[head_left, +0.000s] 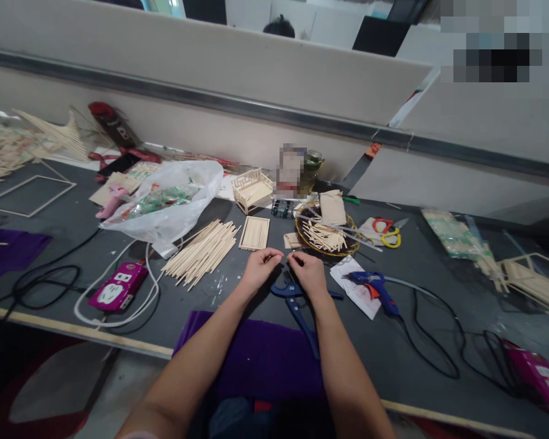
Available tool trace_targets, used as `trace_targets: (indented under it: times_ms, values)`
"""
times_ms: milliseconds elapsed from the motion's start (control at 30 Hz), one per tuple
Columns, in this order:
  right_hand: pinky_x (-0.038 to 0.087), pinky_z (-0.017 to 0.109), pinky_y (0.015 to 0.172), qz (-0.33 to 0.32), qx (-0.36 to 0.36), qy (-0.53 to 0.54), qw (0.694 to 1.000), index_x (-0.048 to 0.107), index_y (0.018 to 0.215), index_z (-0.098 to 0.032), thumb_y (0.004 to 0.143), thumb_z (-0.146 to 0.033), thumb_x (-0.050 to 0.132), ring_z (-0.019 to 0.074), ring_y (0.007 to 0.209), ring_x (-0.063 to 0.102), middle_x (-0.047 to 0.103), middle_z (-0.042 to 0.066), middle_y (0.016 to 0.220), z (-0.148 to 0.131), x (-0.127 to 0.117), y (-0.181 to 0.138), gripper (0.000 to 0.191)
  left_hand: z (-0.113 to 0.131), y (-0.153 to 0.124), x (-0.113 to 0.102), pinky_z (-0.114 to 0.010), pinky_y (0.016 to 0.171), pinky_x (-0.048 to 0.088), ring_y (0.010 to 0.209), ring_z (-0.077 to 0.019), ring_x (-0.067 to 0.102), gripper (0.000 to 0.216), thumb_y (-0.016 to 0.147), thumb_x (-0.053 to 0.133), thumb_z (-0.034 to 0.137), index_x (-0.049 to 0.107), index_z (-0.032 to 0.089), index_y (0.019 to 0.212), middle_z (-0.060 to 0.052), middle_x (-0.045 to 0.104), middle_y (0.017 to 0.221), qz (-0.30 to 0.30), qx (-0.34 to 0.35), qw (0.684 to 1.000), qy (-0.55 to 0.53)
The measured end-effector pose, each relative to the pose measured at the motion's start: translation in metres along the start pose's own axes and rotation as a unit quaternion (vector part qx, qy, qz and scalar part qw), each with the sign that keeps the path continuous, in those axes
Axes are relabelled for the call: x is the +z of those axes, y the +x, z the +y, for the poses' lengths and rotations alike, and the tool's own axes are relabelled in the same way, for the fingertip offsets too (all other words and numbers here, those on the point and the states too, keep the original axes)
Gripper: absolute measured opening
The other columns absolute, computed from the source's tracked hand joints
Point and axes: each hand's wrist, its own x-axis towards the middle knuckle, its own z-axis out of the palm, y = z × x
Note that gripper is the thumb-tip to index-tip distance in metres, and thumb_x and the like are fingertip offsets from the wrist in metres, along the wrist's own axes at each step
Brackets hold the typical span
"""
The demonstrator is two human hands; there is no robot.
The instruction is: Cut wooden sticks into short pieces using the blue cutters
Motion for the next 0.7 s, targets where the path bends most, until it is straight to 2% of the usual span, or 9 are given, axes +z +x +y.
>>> trace_targets:
  times_ms: [100, 167, 267, 367, 467, 700]
  values:
    - [0.044, 0.026, 0.065, 0.010, 0.009, 0.036, 0.999, 0.070, 0.071, -0.020, 0.081, -0.037, 0.054, 0.0172, 0.065, 0.063, 0.072, 0.004, 0.072, -0.003, -0.001, 0.000, 0.026, -0.002, 0.001, -0.001, -0.023, 0.059, 0.041, 0.062, -0.0132, 0.055, 0.024, 0.068, 0.066, 0.035, 0.071, 0.015, 0.080, -0.002, 0.067, 0.068, 0.002, 0.001, 1.000, 0.016]
    - [0.045, 0.026, 0.064, 0.017, 0.033, 0.096, 0.995, 0.070, 0.068, -0.019, 0.080, -0.039, 0.057, 0.0165, 0.063, 0.061, 0.070, 0.003, 0.068, -0.006, -0.003, 0.001, 0.027, -0.003, 0.002, -0.001, -0.025, 0.062, 0.043, 0.065, -0.0150, 0.058, 0.023, 0.069, 0.066, 0.034, 0.071, 0.014, 0.080, -0.004, 0.069, 0.071, 0.011, 0.008, 0.999, 0.037]
    - [0.047, 0.026, 0.061, 0.012, 0.076, 0.224, 0.971, 0.070, 0.069, -0.017, 0.075, -0.040, 0.063, 0.0157, 0.060, 0.060, 0.068, 0.002, 0.065, -0.013, -0.005, 0.001, 0.025, -0.005, 0.002, -0.002, -0.026, 0.066, 0.044, 0.069, -0.0168, 0.060, 0.022, 0.070, 0.065, 0.033, 0.073, 0.014, 0.077, -0.006, 0.071, 0.074, 0.007, 0.029, 0.997, 0.075]
    - [0.047, 0.027, 0.061, 0.011, 0.103, 0.303, 0.947, 0.071, 0.068, -0.017, 0.071, -0.038, 0.069, 0.0148, 0.058, 0.058, 0.067, 0.001, 0.064, -0.019, -0.007, 0.000, 0.021, -0.004, 0.002, -0.003, -0.025, 0.061, 0.041, 0.063, -0.0156, 0.057, 0.023, 0.072, 0.063, 0.035, 0.073, 0.014, 0.073, -0.005, 0.069, 0.068, -0.015, 0.037, 0.994, 0.102]
    - [0.044, 0.025, 0.056, 0.023, 0.130, 0.328, 0.936, 0.072, 0.067, -0.018, 0.068, -0.038, 0.072, 0.0136, 0.056, 0.056, 0.065, 0.000, 0.061, -0.024, -0.008, 0.000, 0.020, -0.002, 0.000, -0.003, -0.024, 0.056, 0.037, 0.056, -0.0135, 0.052, 0.025, 0.070, 0.064, 0.037, 0.072, 0.014, 0.069, -0.004, 0.065, 0.060, -0.009, 0.027, 0.994, 0.109]
    - [0.033, 0.022, 0.044, 0.039, 0.175, 0.357, 0.917, 0.072, 0.066, -0.017, 0.061, -0.042, 0.076, 0.0101, 0.050, 0.046, 0.063, 0.000, 0.059, -0.024, -0.007, 0.001, 0.026, 0.004, -0.003, -0.003, -0.024, 0.055, 0.034, 0.055, -0.0120, 0.048, 0.031, 0.066, 0.067, 0.045, 0.070, 0.014, 0.068, -0.001, 0.062, 0.059, -0.034, 0.026, 0.997, 0.064]
